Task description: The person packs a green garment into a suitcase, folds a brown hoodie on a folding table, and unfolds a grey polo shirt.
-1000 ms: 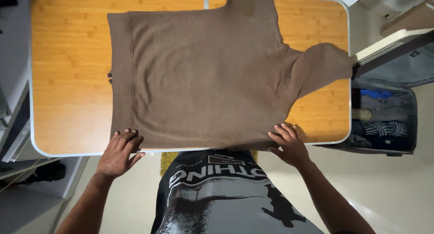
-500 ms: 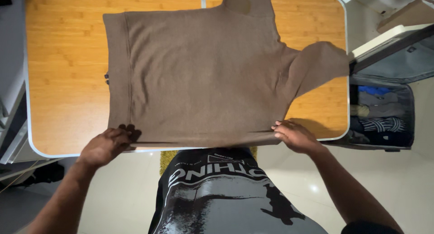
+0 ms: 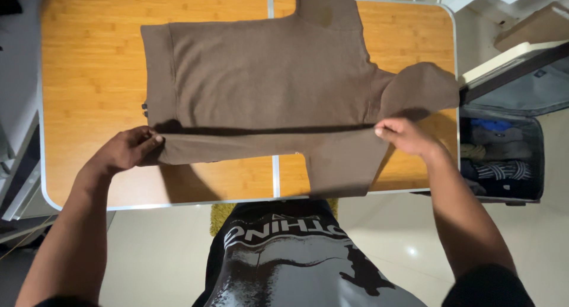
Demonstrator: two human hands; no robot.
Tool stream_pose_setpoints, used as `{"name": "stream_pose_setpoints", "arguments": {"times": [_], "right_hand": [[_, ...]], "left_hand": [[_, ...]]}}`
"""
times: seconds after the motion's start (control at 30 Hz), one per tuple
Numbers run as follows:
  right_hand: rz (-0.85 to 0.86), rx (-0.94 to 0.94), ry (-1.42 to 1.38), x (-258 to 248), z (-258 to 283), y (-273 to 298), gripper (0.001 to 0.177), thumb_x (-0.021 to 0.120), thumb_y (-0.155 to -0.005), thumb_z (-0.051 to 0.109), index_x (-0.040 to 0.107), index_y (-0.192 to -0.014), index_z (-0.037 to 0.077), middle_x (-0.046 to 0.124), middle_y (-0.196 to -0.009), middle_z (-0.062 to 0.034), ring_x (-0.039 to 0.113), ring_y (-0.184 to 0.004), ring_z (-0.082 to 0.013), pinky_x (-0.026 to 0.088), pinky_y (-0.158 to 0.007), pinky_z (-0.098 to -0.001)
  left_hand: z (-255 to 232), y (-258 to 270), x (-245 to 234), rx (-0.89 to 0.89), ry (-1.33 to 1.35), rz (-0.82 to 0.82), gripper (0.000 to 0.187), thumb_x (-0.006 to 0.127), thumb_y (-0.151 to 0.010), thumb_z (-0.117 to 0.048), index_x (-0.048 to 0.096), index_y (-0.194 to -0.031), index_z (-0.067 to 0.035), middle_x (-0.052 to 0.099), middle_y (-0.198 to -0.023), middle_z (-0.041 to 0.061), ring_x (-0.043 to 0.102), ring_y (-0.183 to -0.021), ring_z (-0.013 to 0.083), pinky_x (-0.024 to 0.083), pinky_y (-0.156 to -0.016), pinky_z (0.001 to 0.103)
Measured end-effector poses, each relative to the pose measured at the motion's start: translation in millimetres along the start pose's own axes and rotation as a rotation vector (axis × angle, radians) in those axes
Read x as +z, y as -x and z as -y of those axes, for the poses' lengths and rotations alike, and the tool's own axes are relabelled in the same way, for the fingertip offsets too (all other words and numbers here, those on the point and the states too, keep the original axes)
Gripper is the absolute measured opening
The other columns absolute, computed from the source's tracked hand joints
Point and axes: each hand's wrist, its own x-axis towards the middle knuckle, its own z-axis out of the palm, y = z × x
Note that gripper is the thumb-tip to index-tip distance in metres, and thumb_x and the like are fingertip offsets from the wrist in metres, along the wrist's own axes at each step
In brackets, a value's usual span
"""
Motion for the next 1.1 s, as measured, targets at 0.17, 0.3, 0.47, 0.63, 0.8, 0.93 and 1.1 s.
{"name": "stream_pose_setpoints", "arguments": {"times": [0.17,0.3,0.47,0.63,0.8,0.93,1.1], "right_hand": [[-0.131,-0.03,0.093,-6.1,13.3,-50.9,0.032,0.062,-0.102,0.034,0.07,-0.113,0.005,0.075,-0.098,-0.0083,0.066,-0.094,-0.0152,0.051,-0.086,-0.0319],[-0.232,0.125,0.236,16.4,25.2,-72.4,0.033,0.06,-0.102,0.035,0.07,-0.116,0.007,0.074,-0.108,-0.0129,0.069,-0.102,-0.0274,0.052,-0.09,-0.0395],[-0.298,0.236,0.306,35.7,26.7,-75.8,0.032,0.057,-0.103,0.035,0.068,-0.118,0.01,0.072,-0.113,-0.0169,0.067,-0.109,-0.0365,0.051,-0.094,-0.0453],[-0.444,0.209,0.303,45.5,18.2,-75.1,0.035,0.063,-0.1,0.038,0.065,-0.122,0.011,0.071,-0.115,-0.0178,0.065,-0.11,-0.038,0.051,-0.093,-0.0459],[-0.533,0.193,0.03,53.8,4.9,-69.6,0.049,0.071,-0.096,0.039,0.059,-0.13,0.006,0.071,-0.11,-0.0173,0.068,-0.101,-0.029,0.053,-0.089,-0.0398],[-0.533,0.071,0.024,50.6,-18.9,-54.2,0.069,0.086,-0.083,0.035,0.056,-0.133,-0.001,0.067,-0.111,-0.0166,0.065,-0.1,-0.0224,0.052,-0.084,-0.0379],[-0.393,0.141,0.219,38.1,-33.7,-42.7,0.046,0.085,-0.093,0.034,0.065,-0.108,-0.005,0.068,-0.096,-0.0172,0.064,-0.09,-0.0236,0.053,-0.084,-0.0385]], "left_hand": [[12.9,-46.6,-4.9,0.21,-0.145,-0.127,0.042,0.064,-0.098,-0.046,0.072,-0.116,-0.008,0.076,-0.095,0.019,0.073,-0.09,0.0326,0.056,-0.085,0.042],[14.0,-69.3,6.2,0.165,-0.182,-0.253,0.049,0.069,-0.095,-0.05,0.073,-0.116,-0.007,0.075,-0.1,0.021,0.071,-0.094,0.0364,0.056,-0.087,0.044],[20.0,-70.9,15.1,0.095,-0.032,-0.327,0.049,0.079,-0.089,-0.05,0.074,-0.107,-0.005,0.075,-0.098,0.018,0.072,-0.093,0.0314,0.056,-0.085,0.041],[32.4,-71.8,18.0,0.076,0.505,-0.376,0.062,0.087,-0.078,-0.038,0.057,-0.115,0.002,0.07,-0.094,0.016,0.068,-0.091,0.0225,0.057,-0.078,0.034],[35.4,-26.8,33.1,0.007,0.556,-0.51,0.063,0.087,-0.085,-0.036,0.053,-0.118,0.007,0.067,-0.105,0.019,0.068,-0.097,0.0236,0.058,-0.079,0.035],[29.7,2.6,40.5,-0.282,0.459,-0.363,0.046,0.079,-0.094,-0.035,0.061,-0.11,0.005,0.069,-0.097,0.019,0.068,-0.084,0.0259,0.056,-0.068,0.039],[40.0,-4.3,59.2,0.285,0.474,-0.634,0.03,0.071,-0.109,-0.023,0.056,-0.106,0.003,0.06,-0.091,0.012,0.054,-0.082,0.0128,0.047,-0.073,0.027]]}}
